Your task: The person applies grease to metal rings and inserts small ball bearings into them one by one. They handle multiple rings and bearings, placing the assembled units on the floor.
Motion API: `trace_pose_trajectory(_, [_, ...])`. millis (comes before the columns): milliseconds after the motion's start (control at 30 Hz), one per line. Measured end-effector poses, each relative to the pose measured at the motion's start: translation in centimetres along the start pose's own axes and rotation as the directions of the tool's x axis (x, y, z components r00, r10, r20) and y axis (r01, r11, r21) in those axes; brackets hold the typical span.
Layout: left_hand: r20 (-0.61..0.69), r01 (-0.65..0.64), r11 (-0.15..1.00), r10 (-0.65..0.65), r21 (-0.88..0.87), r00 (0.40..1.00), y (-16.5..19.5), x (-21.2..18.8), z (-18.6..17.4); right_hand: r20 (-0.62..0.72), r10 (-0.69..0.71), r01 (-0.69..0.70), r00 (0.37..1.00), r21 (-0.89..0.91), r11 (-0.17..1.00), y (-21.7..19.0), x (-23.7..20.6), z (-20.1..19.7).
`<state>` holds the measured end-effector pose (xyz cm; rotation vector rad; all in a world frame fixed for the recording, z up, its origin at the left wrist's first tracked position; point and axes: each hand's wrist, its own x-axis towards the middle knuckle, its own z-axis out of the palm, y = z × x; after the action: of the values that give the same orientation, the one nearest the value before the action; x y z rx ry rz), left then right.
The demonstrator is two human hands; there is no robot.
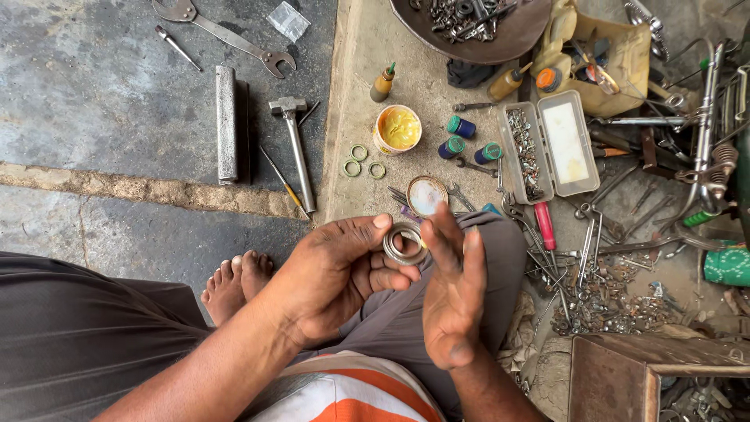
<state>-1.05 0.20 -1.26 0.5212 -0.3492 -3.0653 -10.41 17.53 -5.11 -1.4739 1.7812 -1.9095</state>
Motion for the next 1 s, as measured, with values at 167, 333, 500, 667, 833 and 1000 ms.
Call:
trace_pose_trajectory(167, [0.008,0.023,1.000,-0.023,0.015,1.000,0.0,-0.5,0.3,-0.065,-0.127,0.106,0.990,-0.264,0.959,0.2,0.7,-2.0])
trace_pose_trajectory(333, [0.023,0.006,0.997,-0.008,0.073,1.000,-0.3,-0.6,0.5,-0.030,0.134,-0.123,0.991,0.247,0.961,-0.7,0.9,-1.7])
trace_pose_trajectory(500, [0.023,-0.004,0.997,0.002,0.071,1.000,-0.2,-0.8,0.8,0.123,0.191,-0.226,0.974,0.437,0.871,-1.2,0.8,-0.4])
trace_pose_trajectory(667, [0.018,0.007,0.997,-0.008,0.080,1.000,-0.2,-0.8,0.8,0.090,0.152,-0.170,0.984,0.263,0.950,-0.8,0.5,-0.6])
trace_pose_trajectory(833, [0.025,0.004,0.993,-0.007,0.117,1.000,-0.4,-0.6,0.7,-0.003,0.006,-0.007,1.000,-0.069,0.998,-0.6,1.0,-2.2])
trace_pose_trajectory(1000, [0.032,0.001,0.987,-0.006,0.158,0.999,-0.6,-0.6,0.7,-0.081,0.215,-0.164,0.973,0.406,0.899,-1.8,1.7,-2.2])
